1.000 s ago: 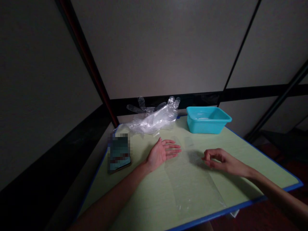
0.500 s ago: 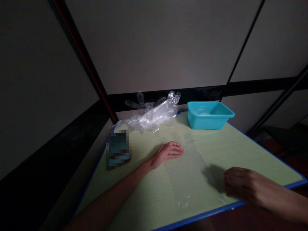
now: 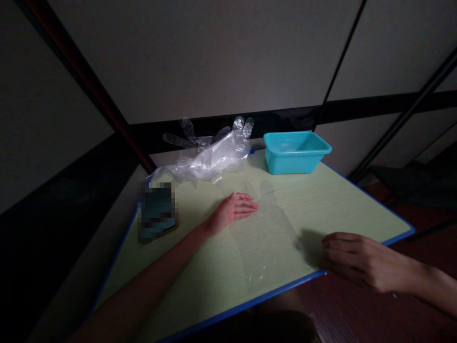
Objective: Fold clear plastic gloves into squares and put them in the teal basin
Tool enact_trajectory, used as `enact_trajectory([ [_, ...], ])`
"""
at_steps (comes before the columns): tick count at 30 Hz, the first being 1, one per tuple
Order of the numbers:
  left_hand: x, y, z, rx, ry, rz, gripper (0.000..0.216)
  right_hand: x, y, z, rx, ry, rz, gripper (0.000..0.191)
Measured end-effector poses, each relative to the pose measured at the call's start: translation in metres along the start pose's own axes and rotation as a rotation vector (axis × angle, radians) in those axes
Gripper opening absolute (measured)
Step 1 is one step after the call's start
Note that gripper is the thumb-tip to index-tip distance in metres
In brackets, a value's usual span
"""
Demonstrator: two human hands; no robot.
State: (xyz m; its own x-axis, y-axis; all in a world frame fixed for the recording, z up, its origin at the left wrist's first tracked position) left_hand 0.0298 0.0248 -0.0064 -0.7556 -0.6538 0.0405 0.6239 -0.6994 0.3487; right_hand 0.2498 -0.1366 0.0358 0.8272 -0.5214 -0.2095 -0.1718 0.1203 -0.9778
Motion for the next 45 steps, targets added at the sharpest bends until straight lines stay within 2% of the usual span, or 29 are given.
enact_trajectory([
  [8, -0.001, 0.0, 0.0, 0.03, 0.012, -0.011, 0.054, 0.005, 0.007, -0.005, 0.095, -0.153, 0.18, 0.036],
  [23, -0.001, -0.001, 0.0, 0.033, 0.025, -0.027, 0.053, -0.006, 0.014, -0.008, 0.104, -0.241, 0.116, 0.038],
  [30, 0.0, -0.001, -0.001, 0.031, 0.021, -0.029, 0.052, 0.0, 0.018, 0.0, 0.046, -0.148, 0.072, 0.034],
  [40, 0.0, -0.001, -0.001, 0.043, 0.014, -0.008, 0.053, -0.008, 0.004, 0.0, -0.058, 0.073, 0.117, 0.035],
  [45, 0.0, 0.0, 0.0, 0.036, 0.012, -0.001, 0.053, -0.006, 0.009, 0.0, -0.077, 0.046, 0.132, 0.031],
])
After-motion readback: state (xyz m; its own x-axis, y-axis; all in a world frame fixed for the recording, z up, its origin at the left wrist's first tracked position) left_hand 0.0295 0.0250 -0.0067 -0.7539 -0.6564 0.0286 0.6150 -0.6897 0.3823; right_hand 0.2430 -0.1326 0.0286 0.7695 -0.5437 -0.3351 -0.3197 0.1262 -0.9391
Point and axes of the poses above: each hand's wrist, its own x-axis away from the middle knuckle, its own y-axis out of the palm, z = x × y, the point moved 3 cm from there along -x, towards the middle knuckle, and after that the axes turned 3 degrees about x, right-handed, at the moved point
